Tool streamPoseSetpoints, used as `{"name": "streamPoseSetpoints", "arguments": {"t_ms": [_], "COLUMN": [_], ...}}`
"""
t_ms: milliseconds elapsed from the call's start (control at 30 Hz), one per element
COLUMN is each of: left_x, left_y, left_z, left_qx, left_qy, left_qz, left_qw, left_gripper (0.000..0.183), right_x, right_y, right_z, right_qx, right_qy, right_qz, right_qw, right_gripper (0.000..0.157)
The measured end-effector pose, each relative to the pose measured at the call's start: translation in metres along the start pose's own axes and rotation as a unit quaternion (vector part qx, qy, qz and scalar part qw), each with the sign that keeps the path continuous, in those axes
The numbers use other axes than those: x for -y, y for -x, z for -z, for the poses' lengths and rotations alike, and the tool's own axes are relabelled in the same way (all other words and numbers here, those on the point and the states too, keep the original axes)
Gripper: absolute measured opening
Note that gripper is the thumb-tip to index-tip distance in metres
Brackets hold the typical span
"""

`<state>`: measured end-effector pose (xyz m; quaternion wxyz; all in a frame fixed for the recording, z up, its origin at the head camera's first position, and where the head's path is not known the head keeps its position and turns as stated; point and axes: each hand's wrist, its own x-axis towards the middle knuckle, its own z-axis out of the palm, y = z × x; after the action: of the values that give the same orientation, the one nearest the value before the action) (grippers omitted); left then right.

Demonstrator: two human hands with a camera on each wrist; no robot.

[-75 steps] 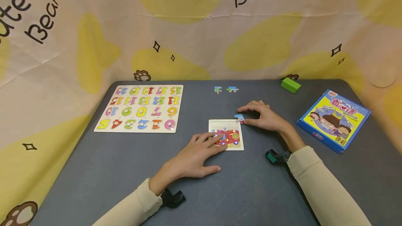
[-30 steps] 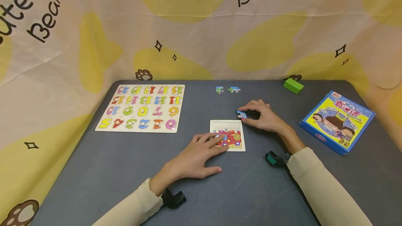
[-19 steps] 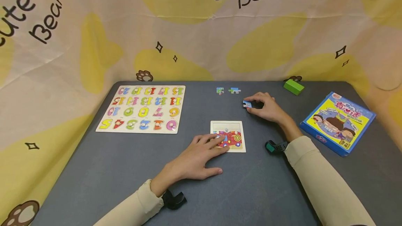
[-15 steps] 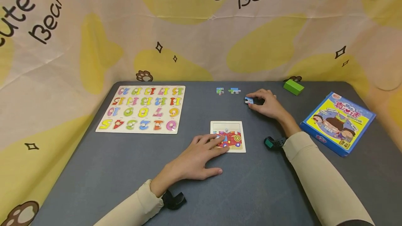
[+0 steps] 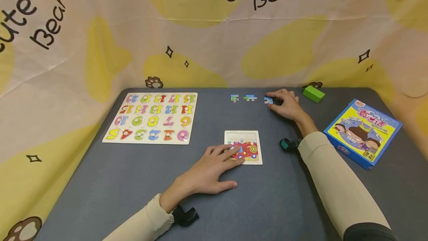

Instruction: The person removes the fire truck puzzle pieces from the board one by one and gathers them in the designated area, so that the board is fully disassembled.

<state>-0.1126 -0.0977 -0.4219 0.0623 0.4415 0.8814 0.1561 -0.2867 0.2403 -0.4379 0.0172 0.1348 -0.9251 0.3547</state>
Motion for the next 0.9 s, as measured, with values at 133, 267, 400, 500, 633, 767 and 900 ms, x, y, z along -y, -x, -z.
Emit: {"name": "streamPoseSetpoints", "arguments": {"t_ms": [133, 267, 400, 500, 633, 767, 900], "left_x": [-0.0005, -0.0006, -0.0006, -0.0006, -0.0005, -0.0005, -0.0004], "left_y": [0.001, 0.0014, 0.0016, 0.0017, 0.0013, 0.0012, 0.0012], "left_z": [0.0002, 0.0002, -0.0006, -0.0009, -0.0006, 0.0, 0.0], "left_qx": [-0.005, -0.006, -0.009, -0.004, 0.008, 0.011, 0.01], "left_qy": [0.0, 0.0, -0.001, -0.001, 0.001, 0.002, 0.0], "left_qz": [-0.002, -0.002, -0.004, -0.001, 0.008, 0.011, 0.009], "left_qw": [1.0, 1.0, 1.0, 1.0, 0.9999, 0.9999, 0.9999], "left_gripper": [0.067, 0.067, 0.067, 0.067, 0.067, 0.067, 0.067], "right_x": [0.0009, 0.0014, 0.0025, 0.0035, 0.0053, 0.0071, 0.0088], "right_y": [-0.0009, -0.0009, -0.0005, -0.001, -0.0027, -0.0046, -0.005], "right_z": [-0.0014, -0.0033, -0.0043, -0.0044, -0.0035, -0.0021, -0.0019], "right_qx": [-0.014, -0.031, -0.036, -0.033, -0.024, -0.019, -0.021], "right_qy": [0.006, 0.012, 0.014, 0.013, 0.014, 0.015, 0.016], "right_qz": [-0.005, -0.016, -0.027, -0.036, -0.049, -0.058, -0.062], "right_qw": [1.0, 0.999, 0.999, 0.999, 0.998, 0.998, 0.998], "right_gripper": [0.046, 0.042, 0.04, 0.04, 0.041, 0.042, 0.043]}}
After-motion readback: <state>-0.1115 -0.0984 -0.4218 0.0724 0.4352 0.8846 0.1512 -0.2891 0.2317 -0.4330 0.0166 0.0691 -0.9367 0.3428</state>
